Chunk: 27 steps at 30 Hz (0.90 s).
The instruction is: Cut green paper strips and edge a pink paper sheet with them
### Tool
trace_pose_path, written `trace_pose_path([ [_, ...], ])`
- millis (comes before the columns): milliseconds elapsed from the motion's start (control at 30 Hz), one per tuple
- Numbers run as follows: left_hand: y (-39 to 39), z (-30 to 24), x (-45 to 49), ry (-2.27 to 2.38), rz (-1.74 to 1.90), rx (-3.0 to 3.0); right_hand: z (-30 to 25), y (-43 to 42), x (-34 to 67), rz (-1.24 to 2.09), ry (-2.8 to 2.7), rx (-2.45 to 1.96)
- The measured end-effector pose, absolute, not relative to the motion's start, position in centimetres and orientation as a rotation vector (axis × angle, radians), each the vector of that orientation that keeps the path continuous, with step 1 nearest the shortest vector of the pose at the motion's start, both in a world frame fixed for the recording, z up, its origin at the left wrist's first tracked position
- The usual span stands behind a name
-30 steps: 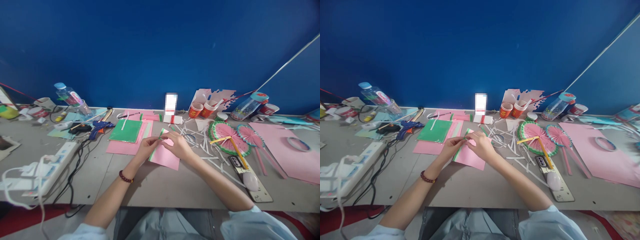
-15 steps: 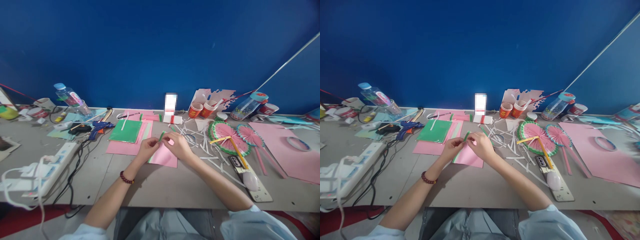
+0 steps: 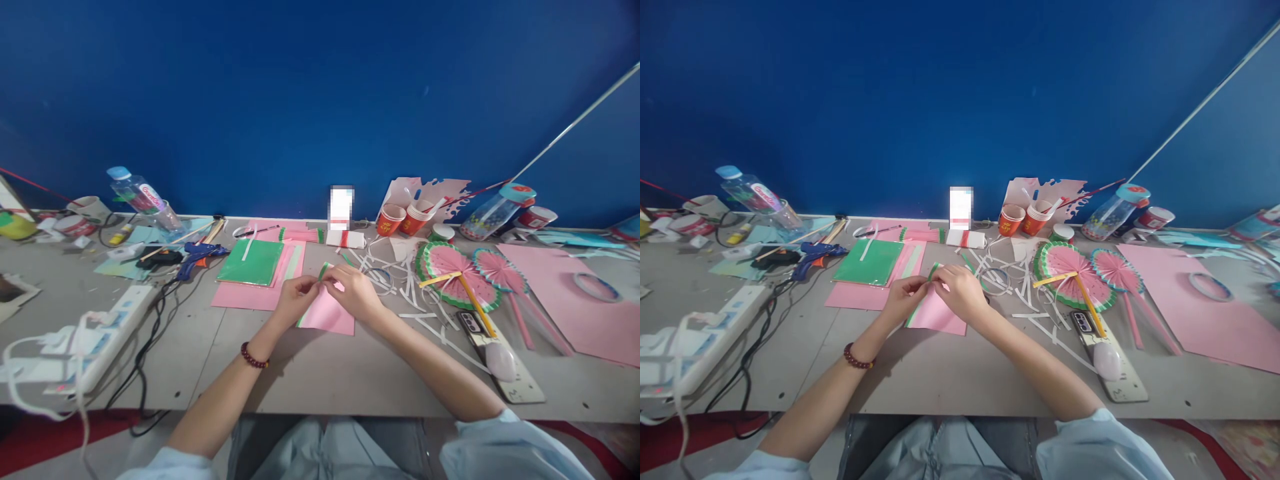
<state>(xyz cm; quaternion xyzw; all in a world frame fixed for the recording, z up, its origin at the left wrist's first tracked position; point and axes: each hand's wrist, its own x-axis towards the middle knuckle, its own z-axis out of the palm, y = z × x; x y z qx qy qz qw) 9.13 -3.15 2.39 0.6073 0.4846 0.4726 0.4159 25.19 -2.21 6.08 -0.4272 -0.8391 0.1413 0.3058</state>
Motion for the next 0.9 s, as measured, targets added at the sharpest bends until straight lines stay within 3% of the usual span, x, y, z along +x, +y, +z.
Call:
trace_pose_path([
  [200,-3.2,3.1,9.2,1.186,1.232,1.325,5.9,-2.4,25.1,0.291,-2.342,-1.031],
  [433,-2.5,3.1,8.4,1.131,1.198,0.903,6.2,-0.3,27.1,0.583,-1.866,-1.089],
  [733,-2.9,3.2,8.6,1.065,1.075,1.004,5.9,1.8,29.0,1.076,-1.971,-1.166],
  [900,-3.0,3.4,8.7,1.113,1.098,1.117,6.9,1.1,29.1,1.060,-2.023,-1.202],
])
